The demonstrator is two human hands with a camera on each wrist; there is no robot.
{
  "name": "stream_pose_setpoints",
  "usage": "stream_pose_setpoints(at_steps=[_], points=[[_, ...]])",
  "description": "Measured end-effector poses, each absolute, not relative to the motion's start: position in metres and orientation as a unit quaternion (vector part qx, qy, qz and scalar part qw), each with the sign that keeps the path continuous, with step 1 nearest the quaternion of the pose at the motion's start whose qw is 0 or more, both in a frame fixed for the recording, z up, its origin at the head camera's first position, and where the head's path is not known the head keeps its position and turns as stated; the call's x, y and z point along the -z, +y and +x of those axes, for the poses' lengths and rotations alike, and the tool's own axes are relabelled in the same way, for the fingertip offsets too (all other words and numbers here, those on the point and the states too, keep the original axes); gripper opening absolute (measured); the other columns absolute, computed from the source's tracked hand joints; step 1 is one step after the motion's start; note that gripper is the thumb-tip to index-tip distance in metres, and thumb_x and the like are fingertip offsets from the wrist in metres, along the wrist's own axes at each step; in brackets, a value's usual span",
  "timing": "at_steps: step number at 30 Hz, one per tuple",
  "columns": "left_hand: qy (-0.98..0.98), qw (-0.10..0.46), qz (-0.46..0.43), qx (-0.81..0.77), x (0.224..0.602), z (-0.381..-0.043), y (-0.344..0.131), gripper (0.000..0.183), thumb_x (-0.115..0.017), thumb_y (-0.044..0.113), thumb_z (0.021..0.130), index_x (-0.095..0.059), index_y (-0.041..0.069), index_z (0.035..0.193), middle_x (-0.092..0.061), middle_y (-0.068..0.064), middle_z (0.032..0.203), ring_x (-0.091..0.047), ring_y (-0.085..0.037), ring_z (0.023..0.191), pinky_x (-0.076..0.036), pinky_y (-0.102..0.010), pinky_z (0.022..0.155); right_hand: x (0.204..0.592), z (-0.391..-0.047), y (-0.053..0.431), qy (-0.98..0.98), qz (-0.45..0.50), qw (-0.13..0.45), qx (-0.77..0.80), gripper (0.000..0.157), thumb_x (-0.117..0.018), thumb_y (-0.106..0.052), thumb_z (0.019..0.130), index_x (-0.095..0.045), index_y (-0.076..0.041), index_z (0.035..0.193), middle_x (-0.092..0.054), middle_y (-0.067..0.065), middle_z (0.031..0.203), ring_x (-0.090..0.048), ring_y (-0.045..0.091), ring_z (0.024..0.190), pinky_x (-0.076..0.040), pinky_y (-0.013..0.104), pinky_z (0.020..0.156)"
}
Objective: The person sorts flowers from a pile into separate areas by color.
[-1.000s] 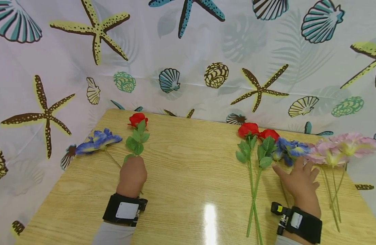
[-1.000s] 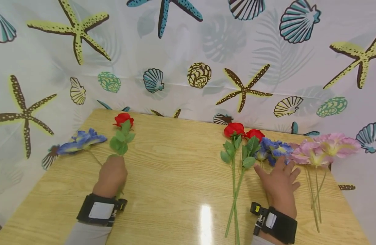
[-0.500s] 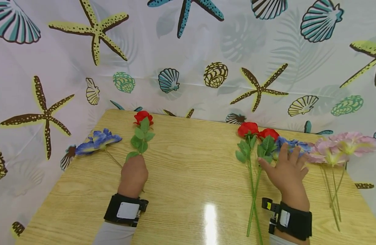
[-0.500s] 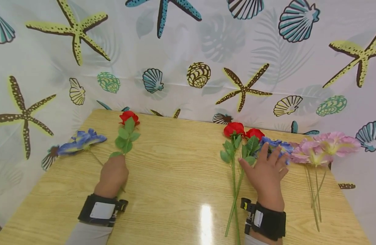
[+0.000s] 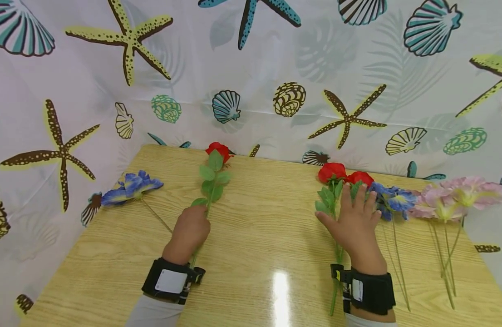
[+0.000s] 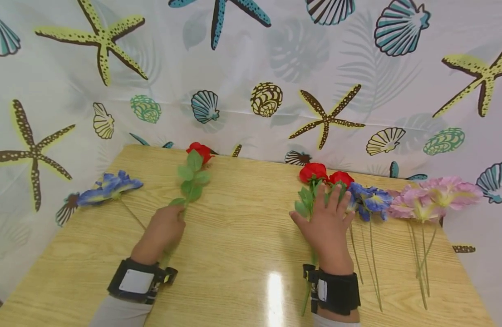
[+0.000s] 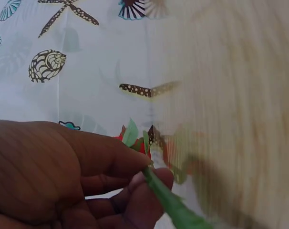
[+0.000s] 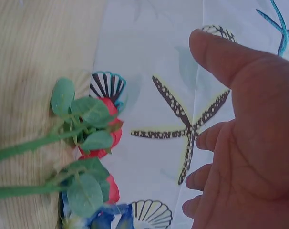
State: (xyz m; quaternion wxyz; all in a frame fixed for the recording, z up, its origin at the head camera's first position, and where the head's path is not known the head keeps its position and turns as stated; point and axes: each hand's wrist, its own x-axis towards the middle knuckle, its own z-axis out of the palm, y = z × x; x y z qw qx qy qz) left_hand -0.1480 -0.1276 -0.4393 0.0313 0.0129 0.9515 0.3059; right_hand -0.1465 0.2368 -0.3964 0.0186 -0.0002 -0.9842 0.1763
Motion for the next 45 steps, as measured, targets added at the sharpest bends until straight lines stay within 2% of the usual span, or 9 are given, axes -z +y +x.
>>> stream_pose_setpoints(at_steps=[3,7,14,18,24,30,36,40,45], points=[[0.941,0.048,0.025,-0.333,0.439,-0.150,-0.120,0.036,-0.047,-0.007,0.094,-0.060,-0.011,0.128,-0.064,-0.027,0.120,-0.063,-0.041,0.106,-0.053,-0.045,0.075,0.399,-0.148,0.227,-0.985,0.009,0.010,-0.170,0.106,-0.060,-0.059,0.092,-0.003,0.001,0.158,0.014,0.032,0.158,0.021,0.054,0.141,0.003,0.080,0.101],[0.930,0.050,0.048,-0.361,0.440,-0.150,-0.107,0.035,-0.048,-0.003,0.098,-0.058,-0.011,0.131,-0.063,-0.026,0.123,-0.059,-0.040,0.115,-0.052,-0.049,0.086,0.401,-0.148,0.213,-0.985,0.027,0.003,-0.170,0.104,-0.061,-0.057,0.092,-0.003,-0.001,0.159,0.015,0.030,0.159,0.023,0.050,0.142,0.003,0.078,0.103],[0.892,0.059,0.072,-0.442,0.441,-0.147,-0.084,0.032,-0.053,-0.001,0.098,-0.060,-0.008,0.129,-0.065,-0.015,0.108,-0.062,-0.026,0.099,-0.052,-0.038,0.077,0.402,-0.146,0.186,-0.981,0.074,0.016,-0.180,0.097,-0.064,-0.052,0.093,-0.013,0.000,0.158,0.005,0.030,0.160,0.014,0.049,0.145,-0.005,0.074,0.107],[0.873,0.073,0.089,-0.474,0.440,-0.145,-0.077,0.027,-0.056,0.002,0.097,-0.062,-0.006,0.122,-0.065,-0.012,0.105,-0.063,-0.025,0.094,-0.052,-0.038,0.076,0.402,-0.145,0.174,-0.967,0.105,0.017,-0.232,0.090,-0.065,-0.044,0.095,-0.017,0.000,0.158,-0.003,0.029,0.161,0.004,0.048,0.147,-0.011,0.070,0.110],[0.851,0.073,0.093,-0.511,0.437,-0.144,-0.073,0.021,-0.059,0.003,0.096,-0.065,-0.005,0.115,-0.065,-0.010,0.101,-0.064,-0.025,0.092,-0.053,-0.038,0.076,0.405,-0.143,0.156,-0.951,0.126,0.040,-0.279,0.076,-0.068,-0.035,0.095,-0.032,0.000,0.153,-0.035,0.025,0.153,-0.033,0.044,0.140,-0.034,0.061,0.106],[0.828,0.073,0.113,-0.545,0.438,-0.144,-0.067,0.021,-0.061,0.003,0.096,-0.065,-0.006,0.115,-0.064,-0.009,0.099,-0.065,-0.024,0.090,-0.054,-0.037,0.077,0.409,-0.140,0.138,-0.939,0.128,0.067,-0.313,0.061,-0.068,-0.028,0.096,-0.046,-0.002,0.146,-0.059,0.018,0.132,-0.060,0.035,0.116,-0.051,0.051,0.088],[0.807,0.076,0.133,-0.570,0.440,-0.142,-0.058,0.019,-0.061,0.004,0.096,-0.064,-0.005,0.113,-0.065,-0.010,0.098,-0.065,-0.022,0.090,-0.054,-0.036,0.078,0.412,-0.136,0.124,-0.915,0.137,0.100,-0.367,0.047,-0.067,-0.016,0.097,-0.053,-0.003,0.140,-0.066,0.009,0.111,-0.067,0.024,0.096,-0.055,0.041,0.078],[0.797,0.077,0.137,-0.583,0.439,-0.139,-0.051,0.021,-0.062,0.008,0.096,-0.064,-0.006,0.113,-0.065,-0.010,0.098,-0.063,-0.019,0.088,-0.053,-0.033,0.076,0.413,-0.134,0.117,-0.891,0.123,0.094,-0.427,0.044,-0.067,-0.014,0.097,-0.054,-0.005,0.138,-0.065,0.005,0.105,-0.066,0.019,0.093,-0.056,0.036,0.075],[0.799,0.059,0.140,-0.582,0.436,-0.134,-0.044,0.017,-0.063,0.009,0.096,-0.066,-0.004,0.107,-0.064,-0.007,0.091,-0.060,-0.015,0.081,-0.051,-0.030,0.071,0.413,-0.133,0.113,-0.868,0.101,0.089,-0.478,0.046,-0.067,-0.006,0.094,-0.050,-0.004,0.136,-0.062,0.007,0.106,-0.066,0.020,0.092,-0.056,0.037,0.076]])
